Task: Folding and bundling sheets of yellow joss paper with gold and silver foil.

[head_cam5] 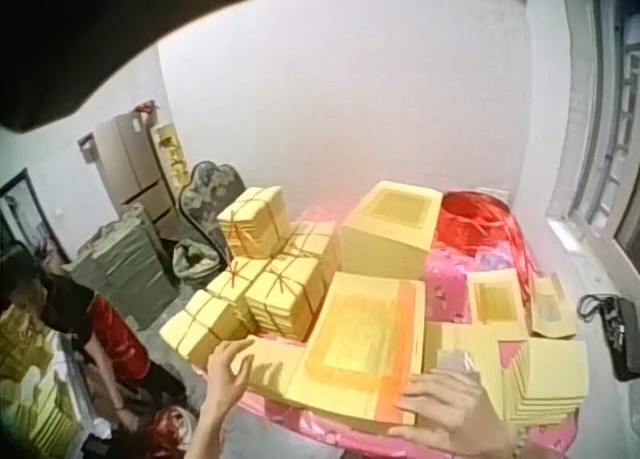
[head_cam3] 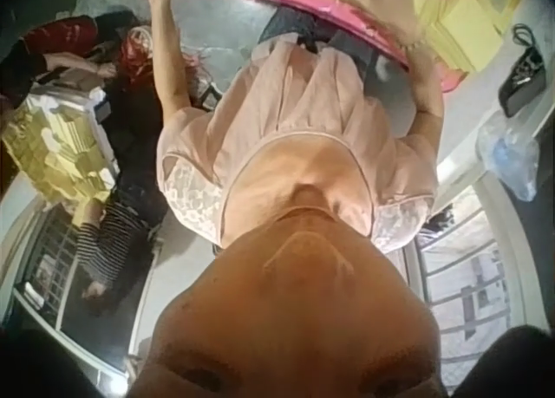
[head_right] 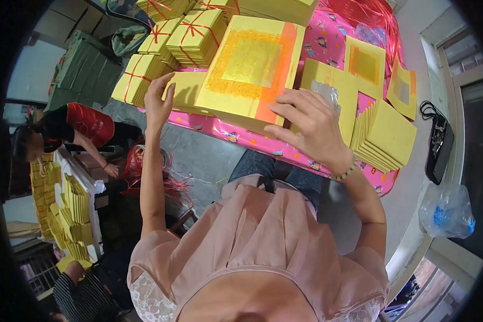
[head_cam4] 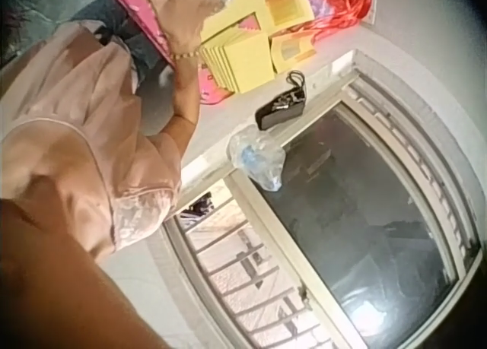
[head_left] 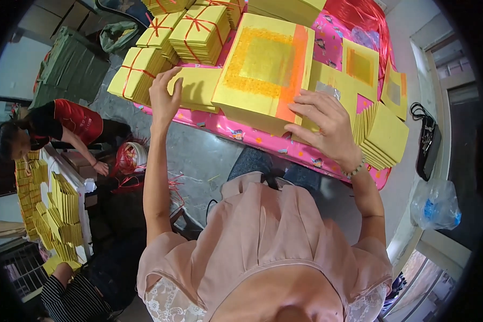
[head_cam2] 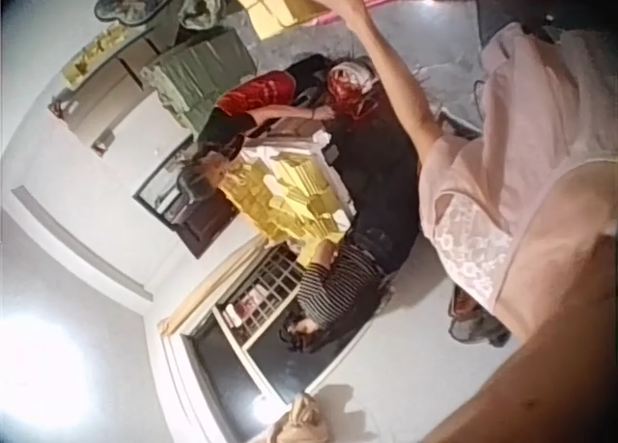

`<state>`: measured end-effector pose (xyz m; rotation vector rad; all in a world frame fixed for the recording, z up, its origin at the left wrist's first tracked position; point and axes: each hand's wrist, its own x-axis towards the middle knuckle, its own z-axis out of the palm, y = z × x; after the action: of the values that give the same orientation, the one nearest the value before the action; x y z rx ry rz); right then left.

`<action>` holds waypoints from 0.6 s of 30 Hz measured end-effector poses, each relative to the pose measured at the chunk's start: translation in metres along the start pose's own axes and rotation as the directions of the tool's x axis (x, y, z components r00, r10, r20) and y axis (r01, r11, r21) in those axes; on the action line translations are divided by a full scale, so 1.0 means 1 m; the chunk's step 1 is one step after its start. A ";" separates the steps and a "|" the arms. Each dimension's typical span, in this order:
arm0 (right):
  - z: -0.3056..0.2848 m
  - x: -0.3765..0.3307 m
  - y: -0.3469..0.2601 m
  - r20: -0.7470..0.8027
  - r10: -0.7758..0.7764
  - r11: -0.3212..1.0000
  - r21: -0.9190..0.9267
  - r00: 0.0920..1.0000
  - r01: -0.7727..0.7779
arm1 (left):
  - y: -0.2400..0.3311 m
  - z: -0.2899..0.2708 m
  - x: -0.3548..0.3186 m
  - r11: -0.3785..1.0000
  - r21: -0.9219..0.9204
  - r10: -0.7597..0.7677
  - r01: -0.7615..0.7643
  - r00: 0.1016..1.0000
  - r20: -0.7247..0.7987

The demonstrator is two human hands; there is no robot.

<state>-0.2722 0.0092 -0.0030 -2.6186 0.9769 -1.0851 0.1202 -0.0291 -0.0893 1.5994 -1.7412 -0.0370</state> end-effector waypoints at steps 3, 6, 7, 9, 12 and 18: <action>0.004 -0.004 0.004 -0.022 0.000 1.000 -0.022 1.000 0.000 | 0.059 -0.010 0.014 0.954 -0.300 -0.009 -0.002 0.999 -0.035; 0.004 -0.005 0.006 -0.035 0.016 0.998 0.059 0.999 -0.014 | 0.116 -0.031 0.019 0.922 -0.382 0.121 -0.071 0.987 0.110; 0.004 -0.004 0.005 -0.019 0.053 0.993 0.108 0.998 -0.051 | 0.128 -0.034 0.019 0.893 -0.430 0.222 -0.135 0.962 0.158; 0.006 -0.001 0.004 -0.003 0.091 0.984 0.157 0.996 -0.089 | 0.145 -0.035 0.016 0.856 -0.480 0.323 -0.194 0.925 0.201; 0.007 0.002 0.004 -0.002 0.145 0.962 0.235 0.989 -0.140 | 0.160 -0.029 0.011 0.859 -0.472 0.383 -0.200 0.862 0.332; 0.009 0.002 0.007 0.040 0.232 0.904 0.361 0.972 -0.230 | 0.159 -0.015 0.006 0.861 -0.485 0.354 -0.154 0.866 0.353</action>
<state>-0.2688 0.0017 -0.0110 -2.1461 0.9517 -1.0912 -0.0054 0.0068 0.0037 1.0536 -2.0853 -0.6608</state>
